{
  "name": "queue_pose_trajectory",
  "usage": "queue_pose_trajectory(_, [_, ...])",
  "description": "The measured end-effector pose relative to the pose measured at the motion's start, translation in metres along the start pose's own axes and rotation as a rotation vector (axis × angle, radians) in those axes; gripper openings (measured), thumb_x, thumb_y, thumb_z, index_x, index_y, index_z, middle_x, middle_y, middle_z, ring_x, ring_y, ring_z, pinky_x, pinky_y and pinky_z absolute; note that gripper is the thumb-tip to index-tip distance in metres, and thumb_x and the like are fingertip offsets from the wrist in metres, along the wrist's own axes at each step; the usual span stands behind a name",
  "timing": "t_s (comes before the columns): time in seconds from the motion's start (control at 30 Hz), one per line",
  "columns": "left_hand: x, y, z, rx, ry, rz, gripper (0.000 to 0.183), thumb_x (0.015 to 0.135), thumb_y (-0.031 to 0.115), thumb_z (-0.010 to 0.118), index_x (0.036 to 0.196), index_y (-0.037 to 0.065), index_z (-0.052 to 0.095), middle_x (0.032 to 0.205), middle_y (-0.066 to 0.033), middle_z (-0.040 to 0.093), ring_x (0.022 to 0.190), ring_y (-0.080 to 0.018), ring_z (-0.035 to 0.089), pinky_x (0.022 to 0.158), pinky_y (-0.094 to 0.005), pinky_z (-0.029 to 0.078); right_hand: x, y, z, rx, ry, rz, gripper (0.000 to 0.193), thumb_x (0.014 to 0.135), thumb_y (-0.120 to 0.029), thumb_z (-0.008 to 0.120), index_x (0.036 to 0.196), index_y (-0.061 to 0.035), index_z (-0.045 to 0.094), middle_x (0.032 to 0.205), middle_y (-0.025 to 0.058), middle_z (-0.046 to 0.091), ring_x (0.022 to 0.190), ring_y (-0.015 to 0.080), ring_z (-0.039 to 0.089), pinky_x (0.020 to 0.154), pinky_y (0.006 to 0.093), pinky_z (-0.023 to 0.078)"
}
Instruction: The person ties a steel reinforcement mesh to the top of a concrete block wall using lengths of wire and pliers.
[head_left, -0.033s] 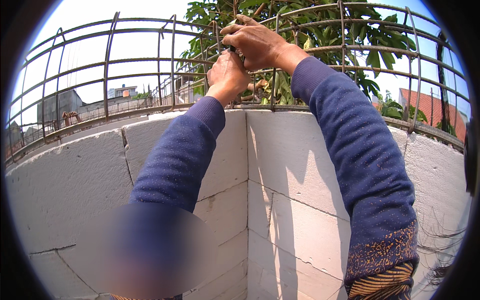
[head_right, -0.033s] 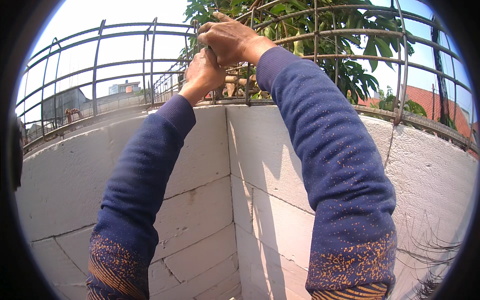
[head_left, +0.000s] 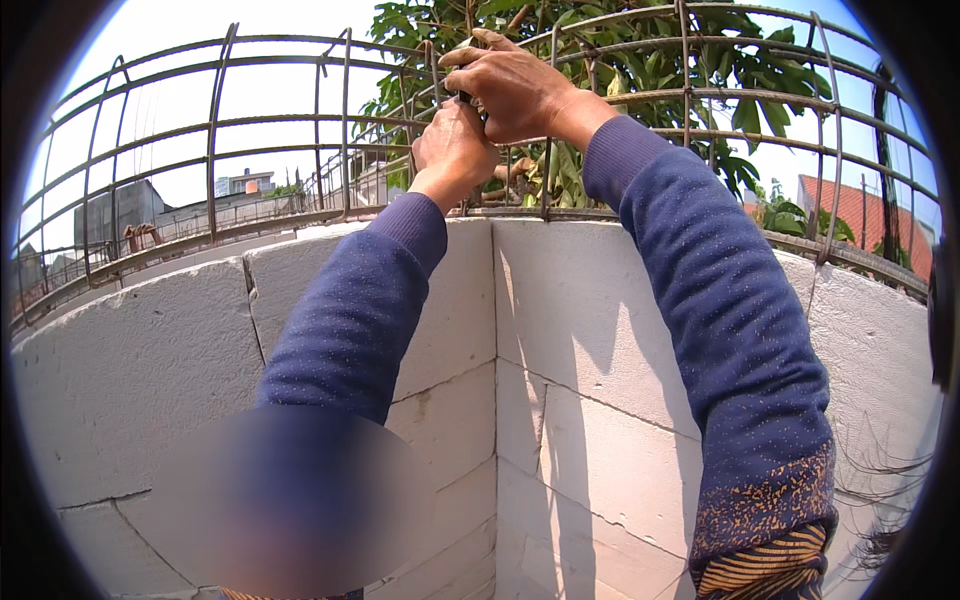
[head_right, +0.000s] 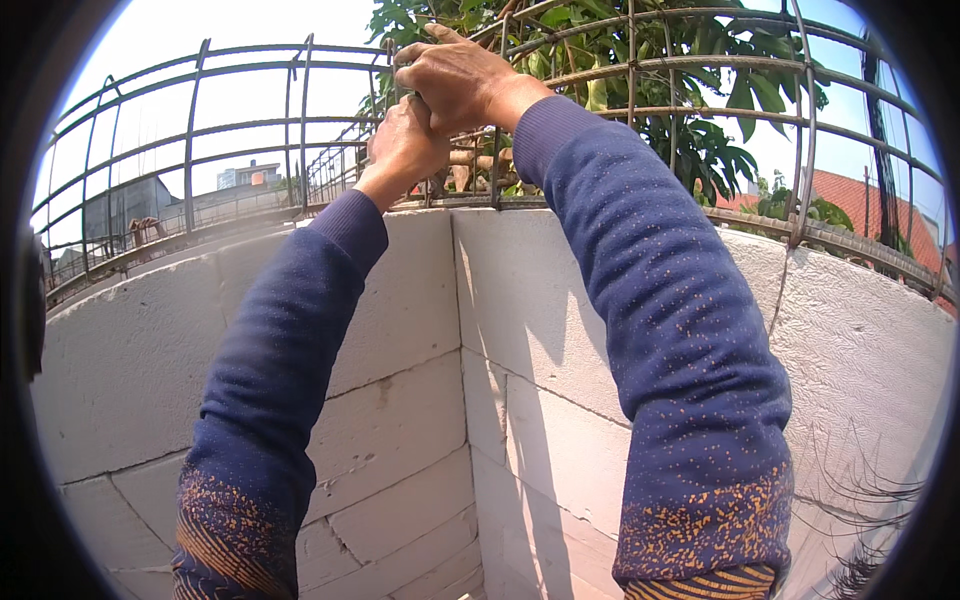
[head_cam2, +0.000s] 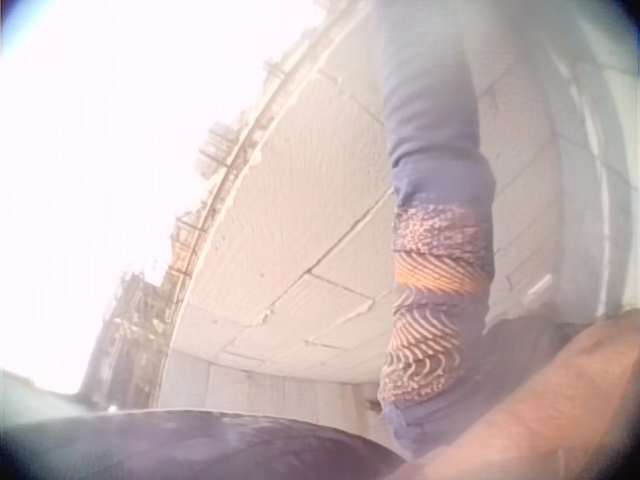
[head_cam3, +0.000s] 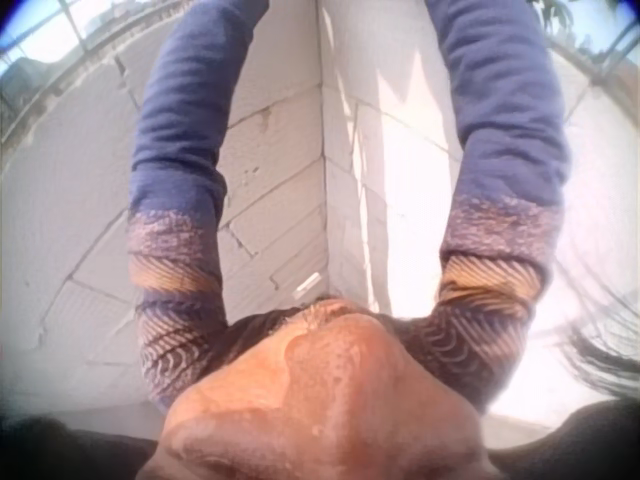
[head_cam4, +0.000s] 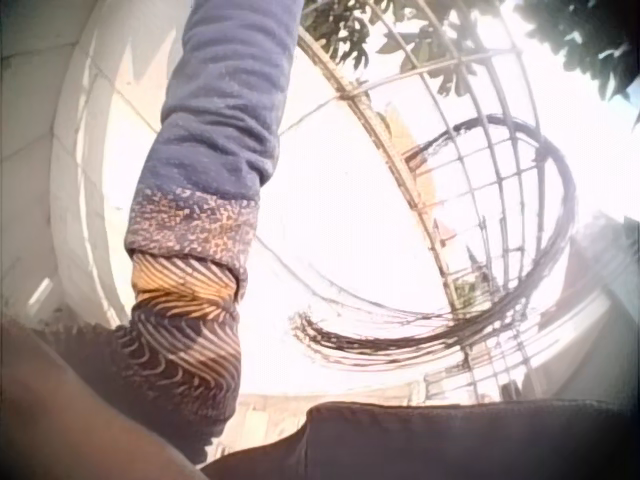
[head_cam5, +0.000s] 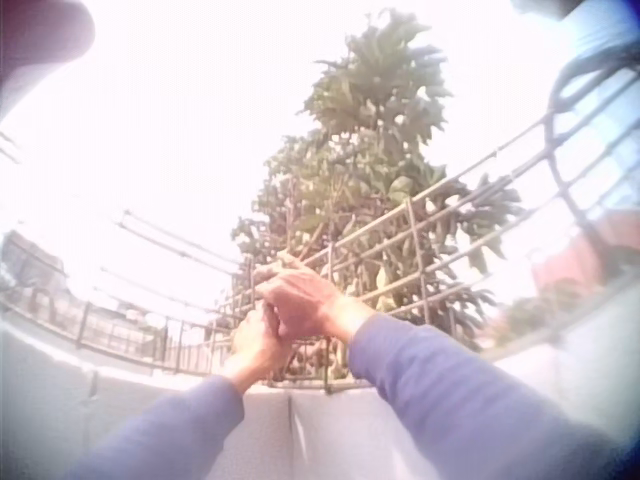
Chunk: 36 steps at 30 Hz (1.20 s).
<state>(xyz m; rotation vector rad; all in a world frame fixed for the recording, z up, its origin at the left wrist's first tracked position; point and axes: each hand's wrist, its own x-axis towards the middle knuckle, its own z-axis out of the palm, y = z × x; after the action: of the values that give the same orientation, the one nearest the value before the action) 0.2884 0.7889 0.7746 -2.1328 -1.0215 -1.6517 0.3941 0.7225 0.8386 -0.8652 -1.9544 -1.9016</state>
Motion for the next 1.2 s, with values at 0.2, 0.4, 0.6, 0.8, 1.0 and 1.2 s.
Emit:
queue_pose_trajectory(0.2, [0.002,-0.003,0.000,-0.015,-0.023,0.024,0.044,0.081,0.021,0.072,0.118,0.001,0.060,0.116,-0.0211,0.067,0.112,-0.0381,0.065,0.093,-0.0471,0.053,-0.001,-0.005,0.017,0.148,0.458,0.211,0.052,0.073,-0.002,0.067,0.124,-0.0023,0.063,0.104,0.0186,0.063,0.108,0.0357,0.062,0.103,0.0397,0.050])
queue_pose_trajectory(0.4, [0.000,0.009,-0.006,-0.035,-0.037,-0.010,0.057,0.078,0.022,0.080,0.120,-0.009,0.055,0.116,-0.0265,0.068,0.112,-0.0379,0.067,0.093,-0.0463,0.054,0.014,-0.005,0.054,0.745,0.820,0.854,0.036,0.087,0.002,0.063,0.123,0.0009,0.057,0.083,0.0114,0.067,0.071,0.0217,0.069,0.064,0.0343,0.057])
queue_pose_trajectory(0.6, [0.007,0.002,-0.014,-0.005,-0.134,-0.034,0.057,0.079,0.018,0.077,0.124,-0.008,0.053,0.120,-0.0260,0.067,0.115,-0.0385,0.066,0.095,-0.0462,0.053,0.026,-0.007,0.040,1.340,0.653,0.928,0.017,0.097,-0.014,0.066,0.103,-0.0006,0.074,0.084,0.0056,0.072,0.069,0.0130,0.068,0.063,0.0287,0.059])
queue_pose_trajectory(0.8, [0.010,0.010,-0.014,-0.047,-0.149,-0.062,0.059,0.078,0.016,0.077,0.125,-0.010,0.051,0.122,-0.0268,0.066,0.115,-0.0385,0.066,0.097,-0.0449,0.052,0.026,0.010,0.039,1.491,0.506,0.983,0.019,0.099,-0.015,0.064,0.110,-0.0030,0.073,0.074,-0.0003,0.064,0.065,0.0135,0.064,0.069,0.0295,0.058])
queue_pose_trajectory(1.0, [0.016,-0.003,-0.010,-0.036,-0.164,-0.048,0.062,0.076,0.014,0.078,0.126,-0.009,0.051,0.119,-0.0240,0.068,0.114,-0.0368,0.067,0.096,-0.0438,0.053,0.029,0.001,0.031,1.678,0.399,1.021,0.026,0.103,-0.023,0.060,0.106,0.0007,0.070,0.066,0.0023,0.062,0.060,0.0162,0.065,0.064,0.0334,0.058])
queue_pose_trajectory(1.2, [0.018,0.003,-0.010,-0.033,-0.207,-0.038,0.060,0.076,0.013,0.078,0.125,-0.008,0.051,0.120,-0.0234,0.068,0.115,-0.0357,0.066,0.096,-0.0439,0.053,0.023,0.013,0.044,1.730,0.340,0.967,0.045,0.098,-0.041,0.064,0.108,0.0031,0.069,0.065,0.0024,0.061,0.063,0.0162,0.066,0.061,0.0300,0.056])
